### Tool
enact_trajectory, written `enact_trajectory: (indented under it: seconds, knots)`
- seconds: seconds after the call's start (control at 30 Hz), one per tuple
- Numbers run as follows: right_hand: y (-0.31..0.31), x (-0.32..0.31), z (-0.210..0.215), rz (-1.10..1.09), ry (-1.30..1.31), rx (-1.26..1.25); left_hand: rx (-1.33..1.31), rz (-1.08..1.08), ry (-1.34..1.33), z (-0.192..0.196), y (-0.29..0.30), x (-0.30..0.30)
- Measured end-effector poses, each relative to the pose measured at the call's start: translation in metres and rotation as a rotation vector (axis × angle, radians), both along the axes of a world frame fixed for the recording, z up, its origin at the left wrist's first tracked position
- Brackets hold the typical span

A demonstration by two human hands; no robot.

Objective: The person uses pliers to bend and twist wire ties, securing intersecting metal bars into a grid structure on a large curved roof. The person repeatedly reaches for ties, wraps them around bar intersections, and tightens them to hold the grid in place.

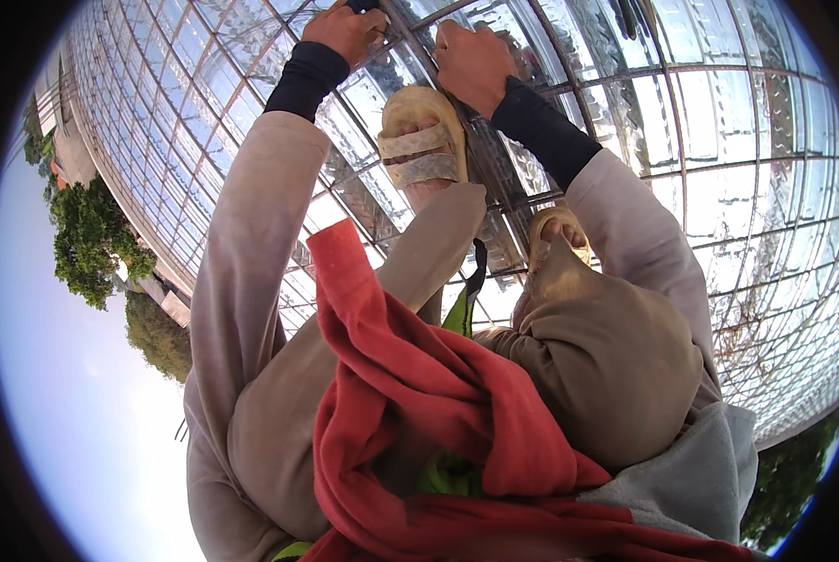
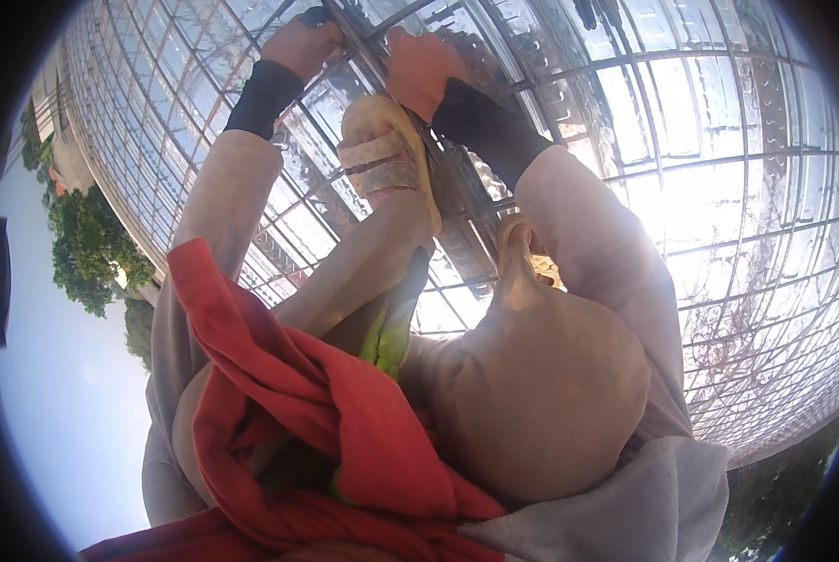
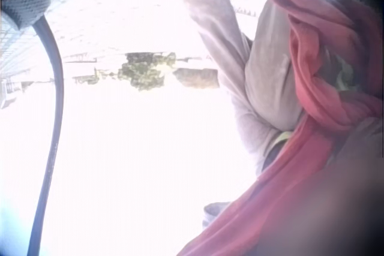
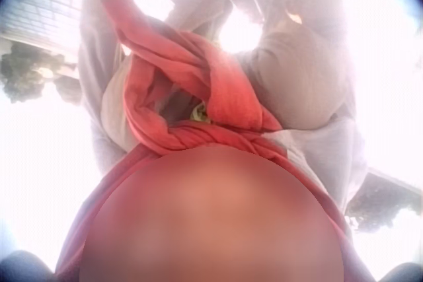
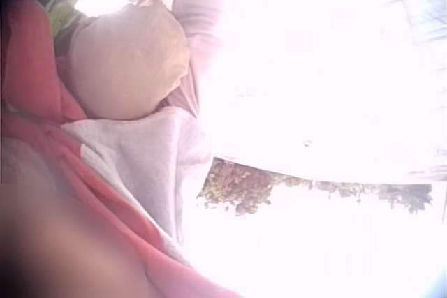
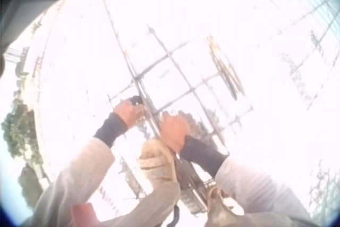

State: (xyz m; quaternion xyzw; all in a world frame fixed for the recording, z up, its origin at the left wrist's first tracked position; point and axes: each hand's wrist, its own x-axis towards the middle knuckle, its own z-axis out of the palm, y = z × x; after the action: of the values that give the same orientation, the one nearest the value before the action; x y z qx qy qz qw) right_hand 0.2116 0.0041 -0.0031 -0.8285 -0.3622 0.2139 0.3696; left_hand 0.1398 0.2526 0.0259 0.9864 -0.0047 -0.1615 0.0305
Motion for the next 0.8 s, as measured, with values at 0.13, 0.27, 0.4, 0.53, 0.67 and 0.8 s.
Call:
enact_trajectory:
  seconds: [0.13, 0.27, 0.4, 0.53, 0.67, 0.8]
  knots:
    - [-0.020, 0.014, 0.012, 0.039, 0.003, -0.107, 0.017, -0.022, -0.149, 0.006, -0.011, 0.006]
    - [-0.009, 0.014, 0.007, 0.042, -0.105, -0.093, 0.136, 0.177, 0.020, 0.021, -0.024, 0.017]
    - [0.015, 0.011, 0.007, 0.061, -0.155, -0.059, 0.081, 0.331, 0.029, 0.019, -0.002, 0.013]
    - [0.017, 0.015, 0.006, 0.087, -0.123, -0.067, -0.374, 0.429, -0.034, 0.041, 0.010, 0.017]
    - [0.011, 0.026, 0.018, 0.156, -0.108, -0.125, -0.534, 0.425, -0.148, 0.061, -0.016, 0.021]
    - [0.023, 0.038, 0.035, 0.229, -0.014, -0.101, -0.654, 0.433, -0.271, 0.057, -0.052, 0.011]
